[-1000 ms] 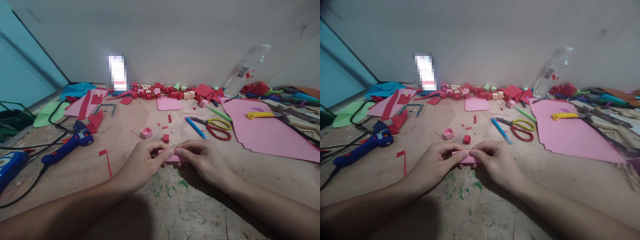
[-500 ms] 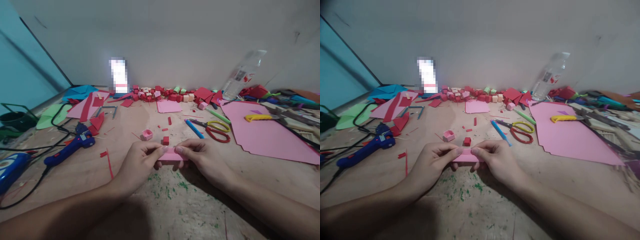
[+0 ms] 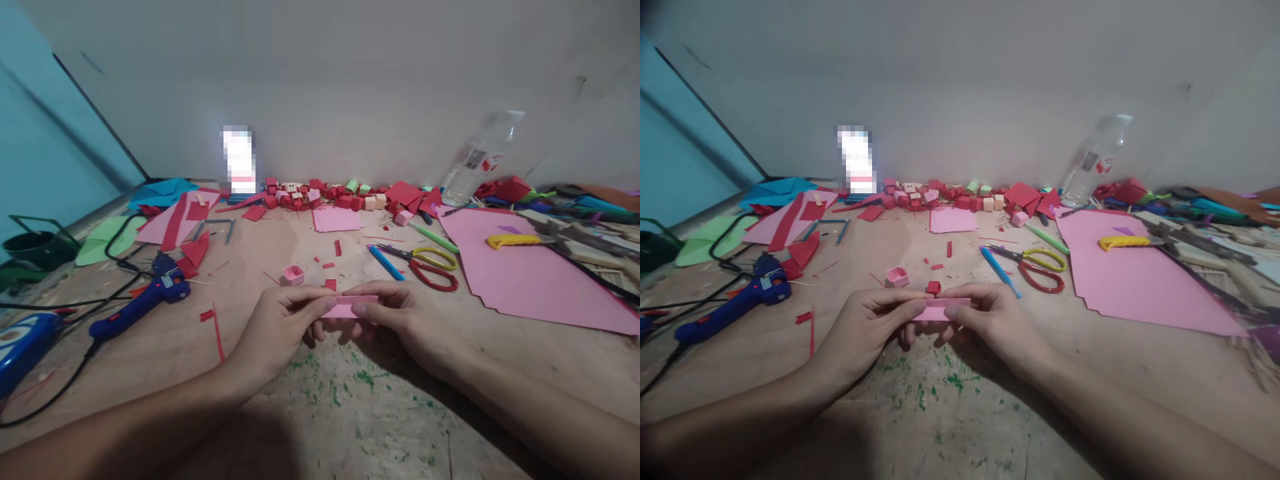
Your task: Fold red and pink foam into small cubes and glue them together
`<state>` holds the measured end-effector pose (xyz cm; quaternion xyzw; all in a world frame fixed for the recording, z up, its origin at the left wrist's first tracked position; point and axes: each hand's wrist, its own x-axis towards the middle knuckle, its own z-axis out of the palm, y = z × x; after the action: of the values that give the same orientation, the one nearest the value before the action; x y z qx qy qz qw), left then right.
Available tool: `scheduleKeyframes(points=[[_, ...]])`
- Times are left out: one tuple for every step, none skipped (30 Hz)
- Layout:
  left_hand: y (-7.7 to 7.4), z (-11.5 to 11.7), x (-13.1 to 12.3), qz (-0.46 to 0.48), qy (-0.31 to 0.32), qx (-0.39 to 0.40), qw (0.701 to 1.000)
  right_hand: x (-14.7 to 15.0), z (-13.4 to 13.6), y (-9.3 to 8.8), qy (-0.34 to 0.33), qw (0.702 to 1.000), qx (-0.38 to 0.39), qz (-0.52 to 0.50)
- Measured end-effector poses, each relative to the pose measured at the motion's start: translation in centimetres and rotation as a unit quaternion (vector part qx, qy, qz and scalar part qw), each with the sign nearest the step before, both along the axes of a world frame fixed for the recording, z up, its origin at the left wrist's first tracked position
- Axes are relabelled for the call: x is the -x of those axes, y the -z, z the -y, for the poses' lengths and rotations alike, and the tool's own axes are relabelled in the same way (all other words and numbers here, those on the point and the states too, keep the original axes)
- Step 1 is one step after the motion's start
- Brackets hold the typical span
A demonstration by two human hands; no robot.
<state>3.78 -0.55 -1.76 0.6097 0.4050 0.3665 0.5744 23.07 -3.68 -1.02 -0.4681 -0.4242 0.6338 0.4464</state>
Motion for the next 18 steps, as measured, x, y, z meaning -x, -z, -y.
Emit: scheduleKeyframes(points=[[0.0, -0.04, 0.02, 0.003, 0.0, 0.004, 1.0, -0.04, -0.01, 0.03, 0.002, 1.0, -0.001, 0.004], [-0.02, -0.05, 0.03, 0.007, 0.0, 0.009, 1.0, -0.08, -0.02, 0.08, 0.003, 1.0, -0.004, 0.011], [-0.06, -0.05, 0.04, 0.011, 0.0, 0.015, 1.0, -0.13, -0.03, 0.13, 0.006, 1.0, -0.007, 0.02], [-0.11, -0.02, 0.05, 0.016, 0.001, 0.019, 1.0, -0.17, -0.04, 0.2, 0.008, 1.0, -0.01, 0.028], [-0.16, 0.01, 0.04, 0.02, 0.005, 0.022, 1.0, -0.2, -0.05, 0.27, 0.012, 0.999, -0.012, 0.035], [-0.21, 0.04, 0.04, 0.023, 0.01, 0.024, 0.999, -0.21, -0.06, 0.35, 0.015, 0.999, -0.014, 0.042], [-0.24, 0.07, 0.04, 0.024, 0.016, 0.025, 0.999, -0.2, -0.06, 0.41, 0.018, 0.998, -0.016, 0.049], [-0.27, 0.08, 0.04, 0.022, 0.022, 0.026, 0.999, -0.18, -0.05, 0.45, 0.02, 0.998, -0.019, 0.056], [-0.27, 0.06, 0.04, 0.019, 0.027, 0.027, 0.999, -0.14, -0.02, 0.46, 0.022, 0.998, -0.023, 0.062], [-0.26, 0.03, 0.06, 0.016, 0.029, 0.031, 0.999, -0.09, 0.02, 0.44, 0.023, 0.997, -0.026, 0.067], [-0.22, -0.02, 0.09, 0.014, 0.03, 0.036, 0.999, -0.04, 0.07, 0.39, 0.022, 0.997, -0.031, 0.073], [-0.18, -0.07, 0.11, 0.014, 0.028, 0.04, 0.999, 0.0, 0.13, 0.32, 0.02, 0.996, -0.035, 0.077], [-0.13, -0.12, 0.15, 0.014, 0.025, 0.045, 0.999, 0.03, 0.19, 0.23, 0.018, 0.996, -0.039, 0.08], [-0.08, -0.16, 0.18, 0.016, 0.021, 0.049, 0.998, 0.04, 0.24, 0.13, 0.016, 0.996, -0.042, 0.082], [-0.04, -0.19, 0.2, 0.015, 0.017, 0.051, 0.998, 0.05, 0.29, 0.04, 0.014, 0.996, -0.043, 0.083], [-0.01, -0.21, 0.21, 0.014, 0.011, 0.051, 0.999, 0.04, 0.31, -0.04, 0.009, 0.996, -0.043, 0.084], [0.0, -0.2, 0.21, 0.012, 0.005, 0.05, 0.999, 0.03, 0.33, -0.11, 0.005, 0.996, -0.042, 0.082], [-0.01, -0.18, 0.19, 0.012, -0.001, 0.047, 0.999, 0.01, 0.33, -0.16, 0.001, 0.996, -0.041, 0.081]])
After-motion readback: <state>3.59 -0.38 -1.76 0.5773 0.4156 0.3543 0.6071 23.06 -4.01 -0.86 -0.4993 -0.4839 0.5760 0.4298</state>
